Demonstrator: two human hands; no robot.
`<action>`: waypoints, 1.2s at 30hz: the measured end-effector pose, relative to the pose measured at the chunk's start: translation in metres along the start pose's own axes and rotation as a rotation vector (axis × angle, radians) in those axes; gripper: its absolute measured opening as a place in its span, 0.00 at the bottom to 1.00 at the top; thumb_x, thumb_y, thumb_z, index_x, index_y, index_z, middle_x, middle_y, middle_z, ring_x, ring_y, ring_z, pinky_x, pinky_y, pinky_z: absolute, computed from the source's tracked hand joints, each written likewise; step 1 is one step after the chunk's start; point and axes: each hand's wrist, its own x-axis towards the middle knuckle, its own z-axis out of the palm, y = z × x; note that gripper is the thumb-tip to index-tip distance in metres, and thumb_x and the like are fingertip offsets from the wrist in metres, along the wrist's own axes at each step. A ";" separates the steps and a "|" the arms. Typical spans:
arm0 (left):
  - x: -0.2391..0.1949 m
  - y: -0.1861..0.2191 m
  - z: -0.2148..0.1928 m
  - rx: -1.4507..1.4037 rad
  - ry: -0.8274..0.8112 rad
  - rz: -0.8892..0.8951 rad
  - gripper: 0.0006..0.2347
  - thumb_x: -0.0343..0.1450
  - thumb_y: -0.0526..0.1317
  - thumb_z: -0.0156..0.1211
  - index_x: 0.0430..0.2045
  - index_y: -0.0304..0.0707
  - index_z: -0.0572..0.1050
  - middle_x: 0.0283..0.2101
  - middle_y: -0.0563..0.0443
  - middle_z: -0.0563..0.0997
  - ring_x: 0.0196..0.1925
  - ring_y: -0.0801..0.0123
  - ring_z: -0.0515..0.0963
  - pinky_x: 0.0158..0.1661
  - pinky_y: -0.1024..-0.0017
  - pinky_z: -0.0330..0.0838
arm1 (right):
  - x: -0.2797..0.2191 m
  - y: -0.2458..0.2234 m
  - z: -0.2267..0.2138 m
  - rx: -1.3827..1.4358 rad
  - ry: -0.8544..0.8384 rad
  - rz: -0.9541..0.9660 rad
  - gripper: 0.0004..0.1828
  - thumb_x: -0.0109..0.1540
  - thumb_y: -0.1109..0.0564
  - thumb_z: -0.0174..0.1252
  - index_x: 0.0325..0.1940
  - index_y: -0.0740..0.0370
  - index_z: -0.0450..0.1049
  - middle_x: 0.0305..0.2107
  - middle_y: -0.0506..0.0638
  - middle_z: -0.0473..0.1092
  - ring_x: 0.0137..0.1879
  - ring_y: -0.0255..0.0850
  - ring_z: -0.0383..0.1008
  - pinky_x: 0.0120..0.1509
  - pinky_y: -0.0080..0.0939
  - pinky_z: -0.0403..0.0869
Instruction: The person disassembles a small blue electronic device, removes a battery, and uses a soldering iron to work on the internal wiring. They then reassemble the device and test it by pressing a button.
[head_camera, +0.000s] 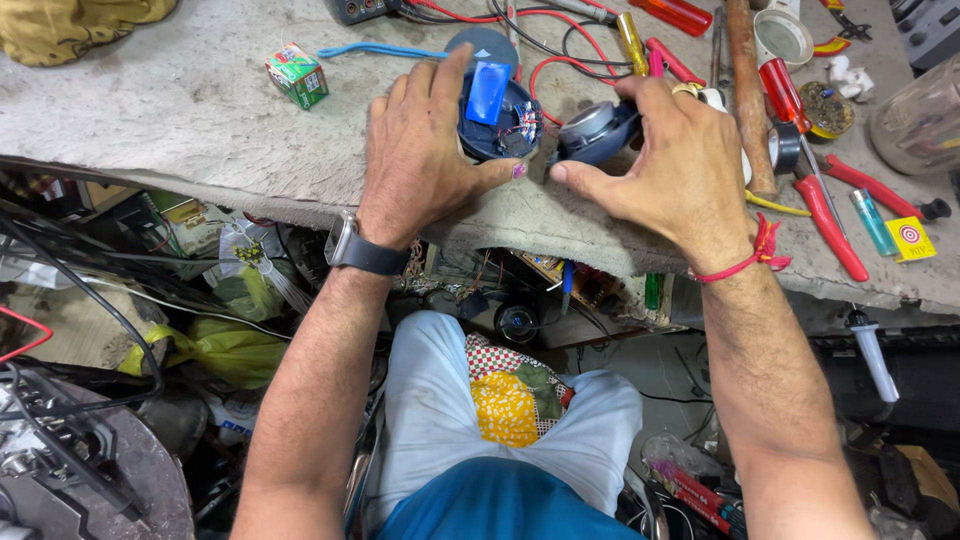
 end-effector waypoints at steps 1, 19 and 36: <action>0.000 0.003 -0.002 0.027 -0.006 0.009 0.50 0.54 0.62 0.83 0.67 0.35 0.62 0.56 0.37 0.73 0.57 0.48 0.73 0.51 0.54 0.64 | 0.003 -0.004 -0.003 -0.017 -0.044 0.050 0.43 0.54 0.31 0.77 0.55 0.69 0.74 0.33 0.61 0.75 0.43 0.54 0.79 0.49 0.51 0.76; 0.003 0.008 -0.008 -0.073 -0.097 0.108 0.47 0.55 0.52 0.83 0.70 0.42 0.61 0.69 0.33 0.62 0.67 0.38 0.62 0.61 0.46 0.60 | -0.006 0.029 0.036 0.886 -0.061 -0.027 0.32 0.60 0.66 0.68 0.67 0.62 0.67 0.55 0.47 0.68 0.63 0.37 0.73 0.69 0.40 0.75; -0.002 0.009 -0.008 -0.163 -0.092 0.195 0.43 0.59 0.44 0.82 0.69 0.40 0.62 0.70 0.41 0.67 0.69 0.44 0.67 0.68 0.54 0.64 | -0.008 0.059 0.041 1.306 -0.189 0.076 0.21 0.67 0.66 0.63 0.65 0.67 0.73 0.53 0.48 0.75 0.59 0.34 0.75 0.67 0.36 0.75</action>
